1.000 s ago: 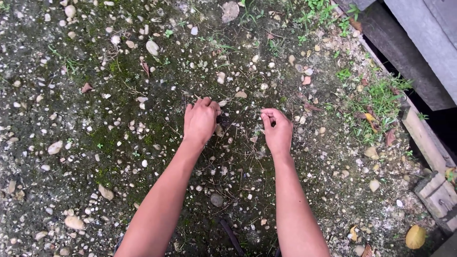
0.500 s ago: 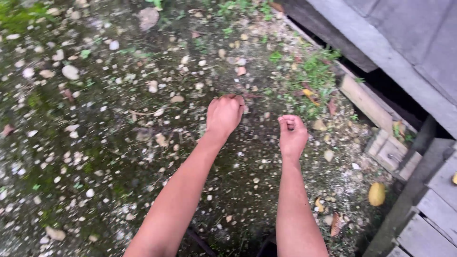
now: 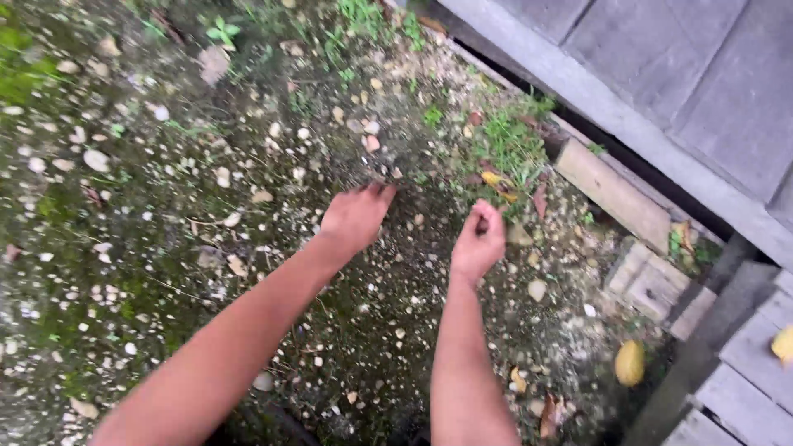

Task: Picking weeds and small organic debris from a dirt and gravel area by hand.

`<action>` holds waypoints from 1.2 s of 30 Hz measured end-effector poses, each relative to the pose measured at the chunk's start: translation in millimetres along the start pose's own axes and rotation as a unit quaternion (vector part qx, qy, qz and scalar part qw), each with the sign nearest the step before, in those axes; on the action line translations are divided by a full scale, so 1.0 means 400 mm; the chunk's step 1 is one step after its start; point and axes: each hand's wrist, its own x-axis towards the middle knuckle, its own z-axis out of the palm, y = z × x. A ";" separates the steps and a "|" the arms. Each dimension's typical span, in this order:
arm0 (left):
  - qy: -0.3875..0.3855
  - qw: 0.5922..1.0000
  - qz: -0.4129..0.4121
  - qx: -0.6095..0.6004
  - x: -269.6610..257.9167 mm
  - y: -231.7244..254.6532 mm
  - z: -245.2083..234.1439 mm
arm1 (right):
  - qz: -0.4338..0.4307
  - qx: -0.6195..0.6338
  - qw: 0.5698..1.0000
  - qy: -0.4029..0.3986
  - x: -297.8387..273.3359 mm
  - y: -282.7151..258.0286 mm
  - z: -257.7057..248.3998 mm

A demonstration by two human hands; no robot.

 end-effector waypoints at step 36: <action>0.241 0.914 -0.203 -0.255 -0.256 -0.817 0.227 | -0.244 -0.262 0.844 -0.399 -0.340 -0.325 0.577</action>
